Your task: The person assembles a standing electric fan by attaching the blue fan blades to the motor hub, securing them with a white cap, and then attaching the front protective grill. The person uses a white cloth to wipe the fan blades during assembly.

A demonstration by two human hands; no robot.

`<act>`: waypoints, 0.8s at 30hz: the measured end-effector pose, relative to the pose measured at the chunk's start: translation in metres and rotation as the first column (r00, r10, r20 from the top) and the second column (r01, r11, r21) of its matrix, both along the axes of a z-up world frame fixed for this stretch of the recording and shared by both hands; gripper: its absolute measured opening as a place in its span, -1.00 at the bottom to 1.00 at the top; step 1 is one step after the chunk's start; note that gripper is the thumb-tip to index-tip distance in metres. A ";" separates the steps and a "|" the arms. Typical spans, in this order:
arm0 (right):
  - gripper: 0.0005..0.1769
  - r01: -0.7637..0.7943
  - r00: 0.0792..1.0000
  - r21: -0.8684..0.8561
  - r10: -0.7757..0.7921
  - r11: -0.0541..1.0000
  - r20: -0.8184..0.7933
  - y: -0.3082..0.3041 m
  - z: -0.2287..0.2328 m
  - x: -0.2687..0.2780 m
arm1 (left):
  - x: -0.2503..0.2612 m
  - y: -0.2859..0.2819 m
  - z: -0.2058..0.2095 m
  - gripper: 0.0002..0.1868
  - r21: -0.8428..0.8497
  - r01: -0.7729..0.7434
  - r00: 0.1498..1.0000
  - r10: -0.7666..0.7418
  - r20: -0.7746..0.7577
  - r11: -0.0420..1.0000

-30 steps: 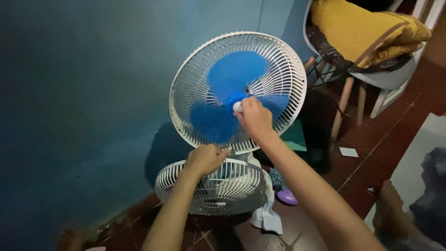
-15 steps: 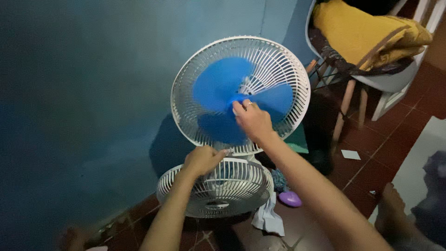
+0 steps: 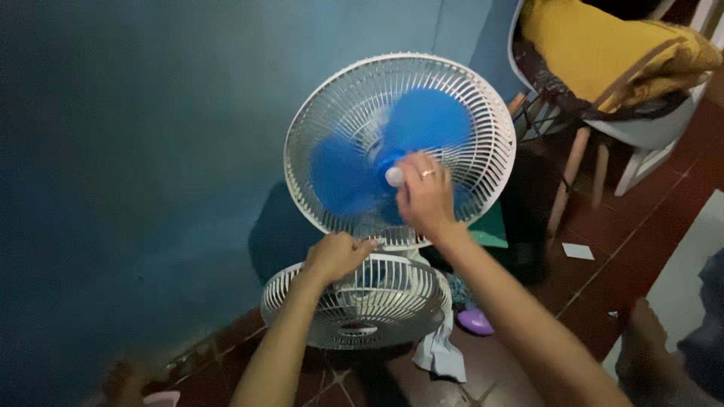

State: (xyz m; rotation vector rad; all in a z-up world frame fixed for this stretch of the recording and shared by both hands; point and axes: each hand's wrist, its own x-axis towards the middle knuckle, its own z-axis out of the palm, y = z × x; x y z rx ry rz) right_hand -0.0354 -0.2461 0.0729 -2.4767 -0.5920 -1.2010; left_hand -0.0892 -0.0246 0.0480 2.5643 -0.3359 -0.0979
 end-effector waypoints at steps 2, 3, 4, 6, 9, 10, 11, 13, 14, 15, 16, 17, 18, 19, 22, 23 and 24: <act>-0.23 0.043 0.999 -0.068 -0.041 0.997 0.025 -0.014 0.006 0.003 | -0.002 -0.001 -0.003 -0.33 -0.024 0.013 0.997 -0.015 -0.076 1.000; -0.19 0.048 0.998 -0.090 -0.045 0.995 0.032 -0.019 0.005 0.001 | -0.002 -0.001 -0.001 -0.34 -0.035 0.015 0.995 -0.019 -0.103 0.999; -0.14 0.052 0.998 -0.112 -0.048 0.992 0.039 -0.024 0.004 -0.002 | -0.005 -0.002 0.000 -0.32 -0.015 0.020 0.994 -0.021 -0.107 1.000; -0.09 0.065 0.997 -0.136 -0.059 0.989 0.047 -0.031 0.010 0.001 | -0.005 -0.006 0.005 -0.28 0.021 0.026 0.994 -0.023 -0.111 0.999; -0.06 0.092 0.996 -0.175 -0.087 0.980 0.034 -0.040 0.020 0.006 | -0.005 -0.011 0.008 -0.37 0.017 0.036 0.994 -0.034 -0.104 0.999; -0.04 0.098 0.995 -0.209 -0.094 0.973 0.027 -0.044 0.027 0.011 | -0.007 -0.012 0.008 -0.35 0.034 0.028 0.994 -0.024 -0.103 0.999; -0.02 0.108 0.994 -0.241 -0.103 0.965 0.031 -0.046 0.034 0.017 | -0.005 -0.012 0.009 -0.33 0.053 0.022 0.996 -0.017 -0.089 0.998; -0.08 0.156 0.985 -0.331 -0.124 0.931 0.118 -0.047 0.044 0.018 | -0.004 -0.011 0.012 -0.30 0.071 0.026 0.996 -0.020 -0.082 0.997; -0.10 0.178 0.979 -0.374 -0.125 0.910 0.163 -0.045 0.052 0.020 | -0.003 -0.010 0.014 -0.29 0.069 0.035 0.996 -0.029 -0.089 0.997; -0.08 0.135 0.987 -0.427 -0.085 0.894 0.134 -0.041 0.057 0.023 | -0.004 -0.009 0.013 -0.28 0.070 0.052 0.993 -0.044 -0.107 0.996; -0.06 0.091 0.993 -0.477 -0.047 0.874 0.104 -0.037 0.064 0.027 | -0.003 -0.008 0.012 -0.32 0.063 0.044 0.993 -0.037 -0.113 0.997; -0.04 0.053 0.997 -0.527 -0.014 0.848 0.078 -0.036 0.071 0.029 | 0.001 -0.011 0.012 -0.35 0.053 0.041 0.993 -0.035 -0.113 0.998; -0.03 0.026 1.000 -0.494 -0.024 0.869 0.010 -0.035 0.074 0.030 | 0.003 -0.014 0.010 -0.39 0.043 0.038 0.993 -0.033 -0.113 0.998; -0.01 0.001 0.998 -0.459 -0.031 0.889 -0.058 -0.034 0.076 0.033 | 0.004 -0.016 0.008 -0.37 0.058 0.019 0.990 -0.010 -0.141 0.998; -0.05 0.016 0.994 -0.214 -0.040 0.977 -0.106 -0.059 0.051 0.032 | 0.005 -0.014 0.005 -0.38 0.059 -0.011 0.992 0.019 -0.122 0.998; -0.09 0.030 0.993 -0.107 -0.042 0.994 -0.110 -0.066 0.026 0.028 | 0.004 -0.010 0.003 -0.42 0.023 0.000 0.998 0.002 -0.069 1.000; -0.03 0.112 0.939 -0.039 -0.118 0.993 -0.323 -0.062 -0.004 0.024 | 0.004 -0.007 0.001 -0.45 -0.011 0.013 1.000 -0.014 -0.015 1.000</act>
